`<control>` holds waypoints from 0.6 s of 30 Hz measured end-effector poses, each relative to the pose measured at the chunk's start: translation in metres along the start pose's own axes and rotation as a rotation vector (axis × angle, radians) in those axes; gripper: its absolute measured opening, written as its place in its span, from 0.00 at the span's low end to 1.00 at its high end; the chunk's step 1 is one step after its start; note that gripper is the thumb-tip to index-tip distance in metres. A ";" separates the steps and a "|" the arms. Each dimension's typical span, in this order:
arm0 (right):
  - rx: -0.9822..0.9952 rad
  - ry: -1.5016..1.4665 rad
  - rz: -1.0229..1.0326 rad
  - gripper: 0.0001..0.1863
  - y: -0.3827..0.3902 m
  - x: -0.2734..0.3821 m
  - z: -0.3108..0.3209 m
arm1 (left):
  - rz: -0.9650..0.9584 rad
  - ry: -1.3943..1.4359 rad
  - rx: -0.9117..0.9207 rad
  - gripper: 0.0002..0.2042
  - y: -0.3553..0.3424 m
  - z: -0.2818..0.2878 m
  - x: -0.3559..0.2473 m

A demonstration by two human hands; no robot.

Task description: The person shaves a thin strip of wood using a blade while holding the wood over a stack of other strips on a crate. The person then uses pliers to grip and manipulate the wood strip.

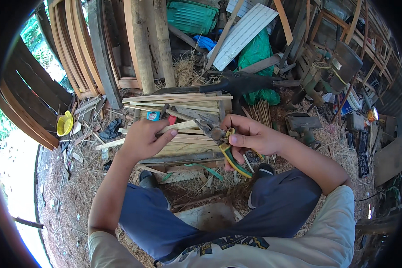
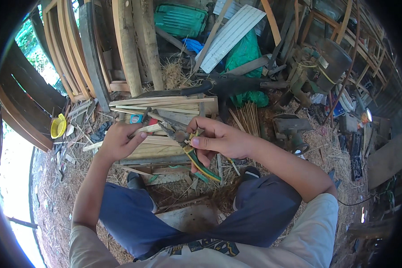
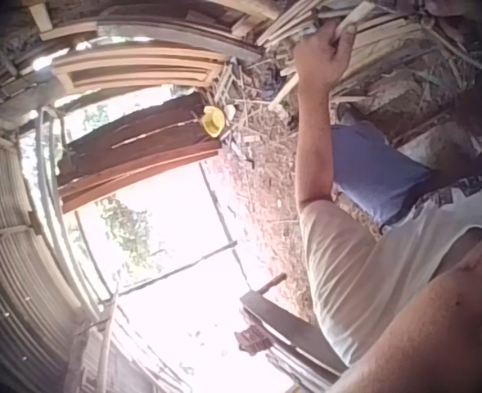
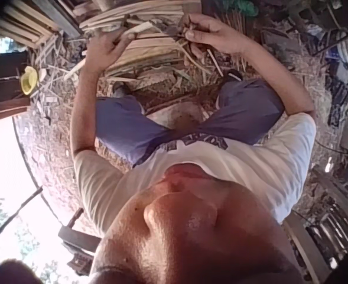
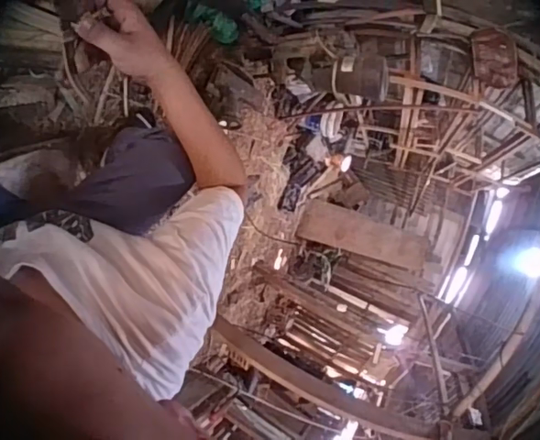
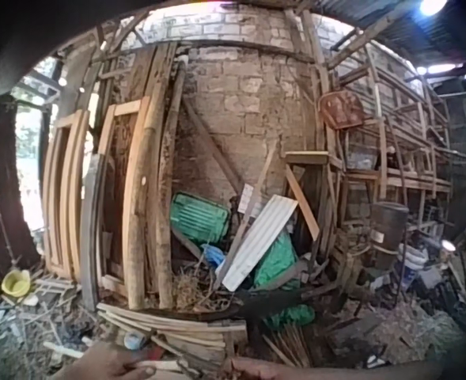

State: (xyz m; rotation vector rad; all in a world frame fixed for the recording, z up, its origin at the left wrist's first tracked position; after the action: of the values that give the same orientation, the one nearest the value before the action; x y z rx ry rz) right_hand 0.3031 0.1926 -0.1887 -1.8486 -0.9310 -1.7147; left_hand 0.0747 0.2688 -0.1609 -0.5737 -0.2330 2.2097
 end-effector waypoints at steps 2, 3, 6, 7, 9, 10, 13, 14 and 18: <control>0.012 0.004 0.007 0.17 0.002 0.000 -0.001 | -0.004 -0.006 0.025 0.20 -0.002 -0.004 0.000; 0.025 0.010 0.017 0.18 0.003 0.000 -0.002 | -0.008 -0.014 0.048 0.21 -0.003 -0.007 -0.001; 0.012 0.027 -0.029 0.18 0.002 0.000 -0.003 | -0.043 -0.017 0.060 0.21 -0.003 -0.007 -0.011; 0.012 0.028 -0.029 0.18 0.002 -0.001 -0.003 | -0.043 -0.017 0.060 0.21 -0.003 -0.006 -0.012; 0.024 0.022 -0.016 0.17 0.001 -0.002 -0.004 | -0.069 -0.035 0.078 0.20 -0.003 -0.008 -0.016; 0.025 0.021 -0.016 0.17 0.001 -0.002 -0.004 | -0.068 -0.035 0.078 0.20 -0.003 -0.008 -0.016; 0.035 0.024 -0.007 0.17 0.000 0.000 -0.006 | -0.073 -0.030 0.092 0.20 -0.002 -0.009 -0.017; 0.024 0.025 -0.020 0.17 0.000 -0.001 -0.006 | -0.084 -0.033 0.080 0.20 -0.001 -0.009 -0.017; 0.016 0.041 -0.020 0.16 -0.001 -0.001 -0.005 | -0.097 -0.051 0.089 0.21 -0.001 -0.011 -0.017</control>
State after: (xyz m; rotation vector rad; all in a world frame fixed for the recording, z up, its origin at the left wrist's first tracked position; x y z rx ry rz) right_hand 0.2989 0.1890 -0.1892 -1.7931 -0.9474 -1.7451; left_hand 0.0899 0.2561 -0.1646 -0.4486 -0.1839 2.1305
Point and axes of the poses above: each hand's wrist, its own y-axis away from the middle knuckle, its own z-axis out of the back of the hand, x = y × z, the point moved 9 cm from there along -y, towards the middle knuckle, and after that the axes turned 3 degrees about -z, right-handed, at the moved point
